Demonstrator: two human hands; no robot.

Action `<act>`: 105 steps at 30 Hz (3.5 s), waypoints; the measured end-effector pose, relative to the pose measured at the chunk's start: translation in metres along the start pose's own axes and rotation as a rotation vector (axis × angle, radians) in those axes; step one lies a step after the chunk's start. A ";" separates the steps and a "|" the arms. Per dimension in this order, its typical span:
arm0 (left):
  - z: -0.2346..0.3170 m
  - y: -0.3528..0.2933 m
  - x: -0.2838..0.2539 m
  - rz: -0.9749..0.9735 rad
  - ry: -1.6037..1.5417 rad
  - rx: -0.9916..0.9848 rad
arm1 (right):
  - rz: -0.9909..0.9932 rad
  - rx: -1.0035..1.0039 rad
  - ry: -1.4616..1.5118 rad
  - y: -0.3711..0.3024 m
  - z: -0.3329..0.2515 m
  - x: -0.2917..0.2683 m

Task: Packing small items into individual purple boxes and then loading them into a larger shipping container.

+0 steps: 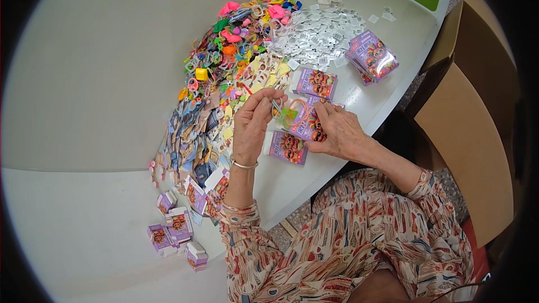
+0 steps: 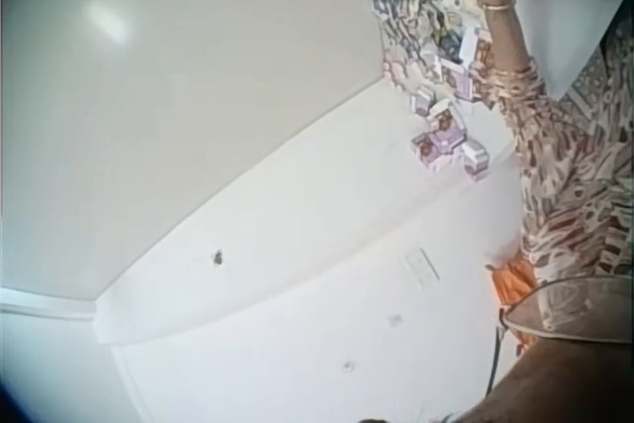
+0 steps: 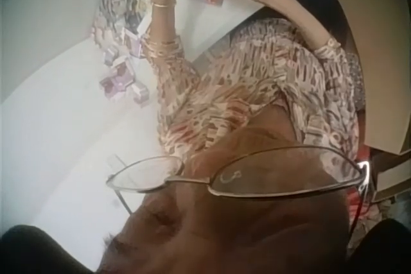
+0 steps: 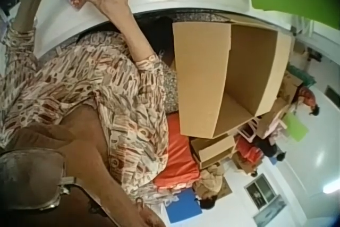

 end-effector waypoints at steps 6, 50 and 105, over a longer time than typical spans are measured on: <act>0.002 -0.001 -0.001 0.050 -0.012 0.029 | -0.042 0.006 0.030 0.000 -0.001 -0.001; 0.012 -0.002 -0.023 0.196 0.247 0.152 | -0.023 -0.097 0.187 0.000 -0.004 -0.003; -0.014 -0.017 0.011 -0.178 0.607 0.145 | 0.132 -0.106 0.255 -0.007 -0.011 -0.008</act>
Point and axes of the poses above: each hand's wrist, its own y-axis towards the middle knuckle, its own x-axis out of the palm, z = x × y, the point moved 5 cm from there along y, towards the middle knuckle, and after that the axes turned 8 degrees about x, right-handed, at the moved point
